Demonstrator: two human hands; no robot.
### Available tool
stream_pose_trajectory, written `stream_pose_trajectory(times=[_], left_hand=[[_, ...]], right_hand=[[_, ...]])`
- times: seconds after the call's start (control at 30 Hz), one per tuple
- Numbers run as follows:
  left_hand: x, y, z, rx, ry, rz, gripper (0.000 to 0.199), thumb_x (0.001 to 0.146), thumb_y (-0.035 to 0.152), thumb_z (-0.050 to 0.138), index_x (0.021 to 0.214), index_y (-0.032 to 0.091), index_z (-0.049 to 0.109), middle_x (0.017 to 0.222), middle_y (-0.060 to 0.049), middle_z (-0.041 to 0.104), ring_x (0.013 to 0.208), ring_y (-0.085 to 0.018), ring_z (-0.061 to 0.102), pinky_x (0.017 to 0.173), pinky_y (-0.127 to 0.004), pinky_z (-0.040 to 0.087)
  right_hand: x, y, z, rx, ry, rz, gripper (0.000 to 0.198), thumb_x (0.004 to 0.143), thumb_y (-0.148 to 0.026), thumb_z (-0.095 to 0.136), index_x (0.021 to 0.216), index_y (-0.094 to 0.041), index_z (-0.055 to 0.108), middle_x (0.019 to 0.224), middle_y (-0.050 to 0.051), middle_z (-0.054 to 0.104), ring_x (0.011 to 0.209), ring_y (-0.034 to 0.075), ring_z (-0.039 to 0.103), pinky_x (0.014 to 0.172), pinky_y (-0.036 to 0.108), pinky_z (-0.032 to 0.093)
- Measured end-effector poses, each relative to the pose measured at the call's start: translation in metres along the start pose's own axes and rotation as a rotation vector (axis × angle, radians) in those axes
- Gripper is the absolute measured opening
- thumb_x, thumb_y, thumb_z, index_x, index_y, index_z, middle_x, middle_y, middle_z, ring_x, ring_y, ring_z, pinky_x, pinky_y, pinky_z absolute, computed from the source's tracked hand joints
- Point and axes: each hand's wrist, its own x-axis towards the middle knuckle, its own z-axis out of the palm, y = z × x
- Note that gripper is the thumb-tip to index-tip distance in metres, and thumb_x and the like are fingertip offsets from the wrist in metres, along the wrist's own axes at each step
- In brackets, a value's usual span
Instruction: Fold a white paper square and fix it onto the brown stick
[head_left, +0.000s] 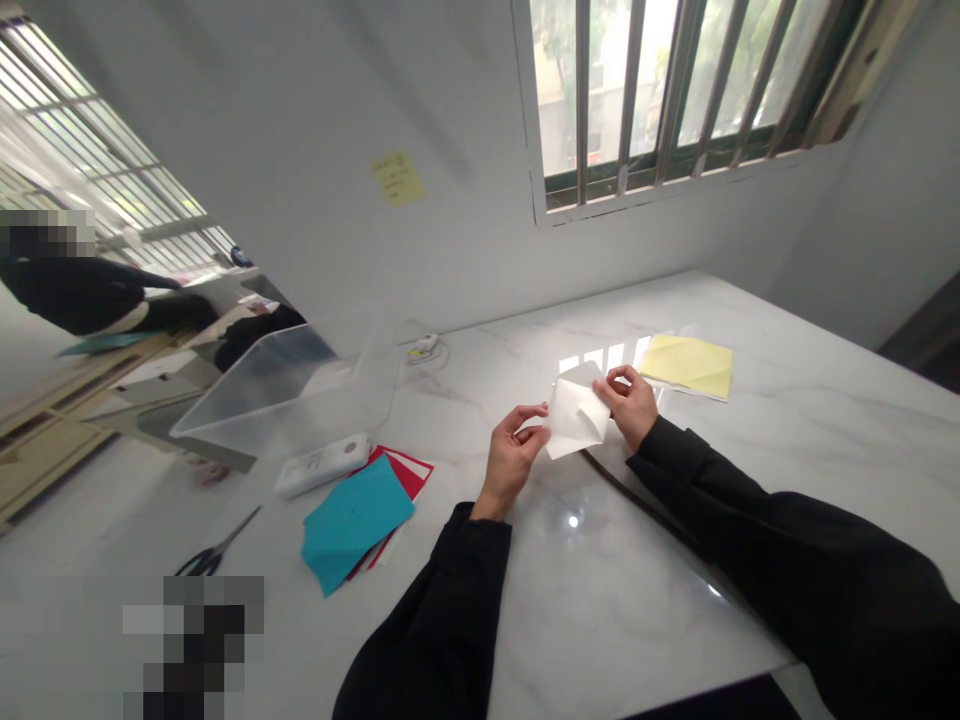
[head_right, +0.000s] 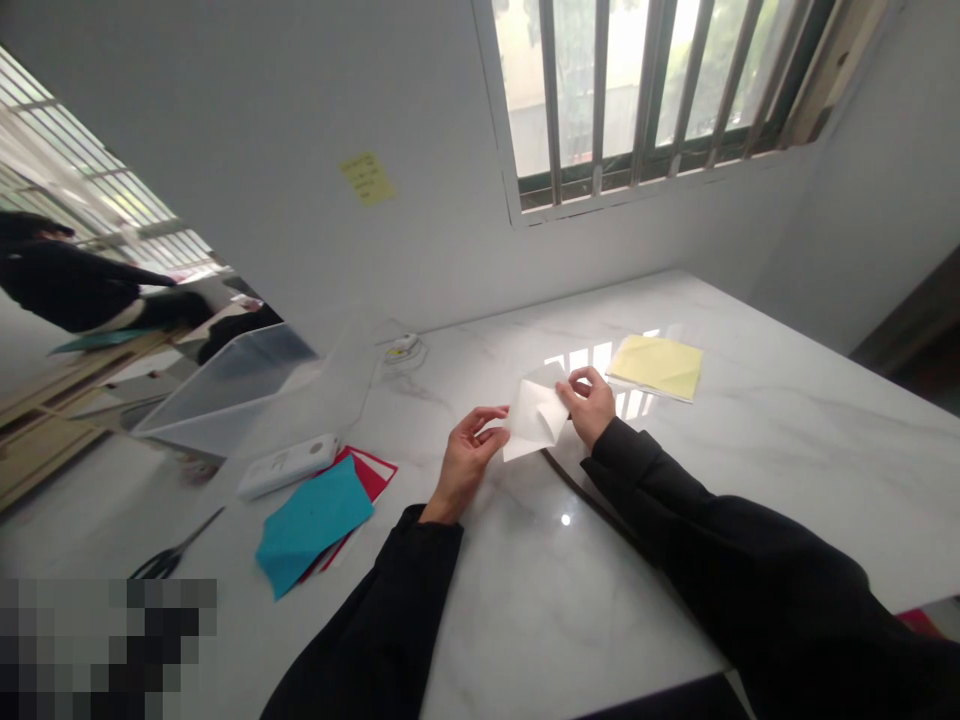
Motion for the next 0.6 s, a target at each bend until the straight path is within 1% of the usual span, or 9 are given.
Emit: stream_pose_trajectory(times=[0.07,0.17,0.23,0.33,0.4,0.5,0.6], left_hand=[[0.0000,-0.0012,0.0006,-0.011,-0.013,-0.026,0.021,0.071,0.026,0.082,0.087,0.015,0.075,0.133,-0.014,0.068,0.084,-0.014,0.071,0.084,-0.028,0.053],[0.0006,-0.0044,0.0007,-0.003,-0.013,-0.048,0.020,0.070,0.025,0.083,0.088,0.016,0.081,0.132,-0.015,0.070,0.101,-0.022,0.072,0.090,-0.031,0.052],[0.0015,-0.0063,0.0004,0.040,0.005,-0.036,0.021,0.070,0.025,0.081,0.089,0.017,0.083,0.123,-0.014,0.075,0.105,-0.024,0.072,0.092,-0.032,0.053],[0.0031,-0.0077,-0.0005,0.112,0.041,0.004,0.017,0.073,0.027,0.078,0.085,0.018,0.084,0.104,-0.012,0.080,0.100,-0.025,0.073,0.091,-0.035,0.055],[0.0039,-0.0076,-0.0014,0.147,0.047,0.032,0.014,0.074,0.028,0.076,0.081,0.019,0.084,0.100,-0.011,0.080,0.096,-0.026,0.073,0.087,-0.036,0.057],[0.0039,-0.0073,-0.0033,0.202,0.036,0.080,0.013,0.077,0.025,0.071,0.078,0.021,0.083,0.110,-0.010,0.079,0.097,-0.025,0.073,0.081,-0.033,0.058],[0.0034,-0.0083,-0.0053,0.282,0.025,0.152,0.016,0.082,0.023,0.067,0.079,0.022,0.083,0.119,-0.008,0.076,0.101,-0.023,0.072,0.081,-0.029,0.056]], right_hand=[[0.0011,0.0018,-0.0009,-0.038,-0.013,-0.073,0.045,0.070,-0.056,0.080,0.087,-0.022,0.055,0.077,0.003,0.069,0.065,0.018,0.063,0.048,0.025,0.046],[0.0013,0.0018,-0.0010,-0.078,-0.051,-0.164,0.039,0.075,-0.055,0.077,0.089,-0.021,0.065,0.091,0.007,0.072,0.084,0.023,0.068,0.056,0.026,0.050],[0.0004,0.0001,-0.0004,-0.098,-0.102,-0.164,0.038,0.080,-0.056,0.074,0.095,-0.021,0.071,0.098,0.008,0.073,0.082,0.021,0.067,0.057,0.027,0.051],[-0.0017,-0.0029,0.0004,-0.197,-0.200,-0.148,0.041,0.087,-0.059,0.065,0.098,-0.022,0.077,0.099,0.007,0.074,0.068,0.017,0.062,0.052,0.027,0.049],[-0.0028,-0.0041,0.0006,-0.285,-0.237,-0.169,0.043,0.090,-0.061,0.060,0.097,-0.023,0.079,0.098,0.007,0.075,0.067,0.017,0.061,0.052,0.027,0.049],[-0.0035,-0.0035,0.0005,-0.343,-0.245,-0.194,0.043,0.091,-0.061,0.058,0.094,-0.023,0.079,0.099,0.007,0.075,0.077,0.020,0.066,0.060,0.030,0.056],[-0.0038,-0.0010,0.0002,-0.370,-0.251,-0.208,0.034,0.084,-0.056,0.069,0.092,-0.024,0.078,0.104,0.006,0.076,0.091,0.024,0.070,0.079,0.038,0.060]])
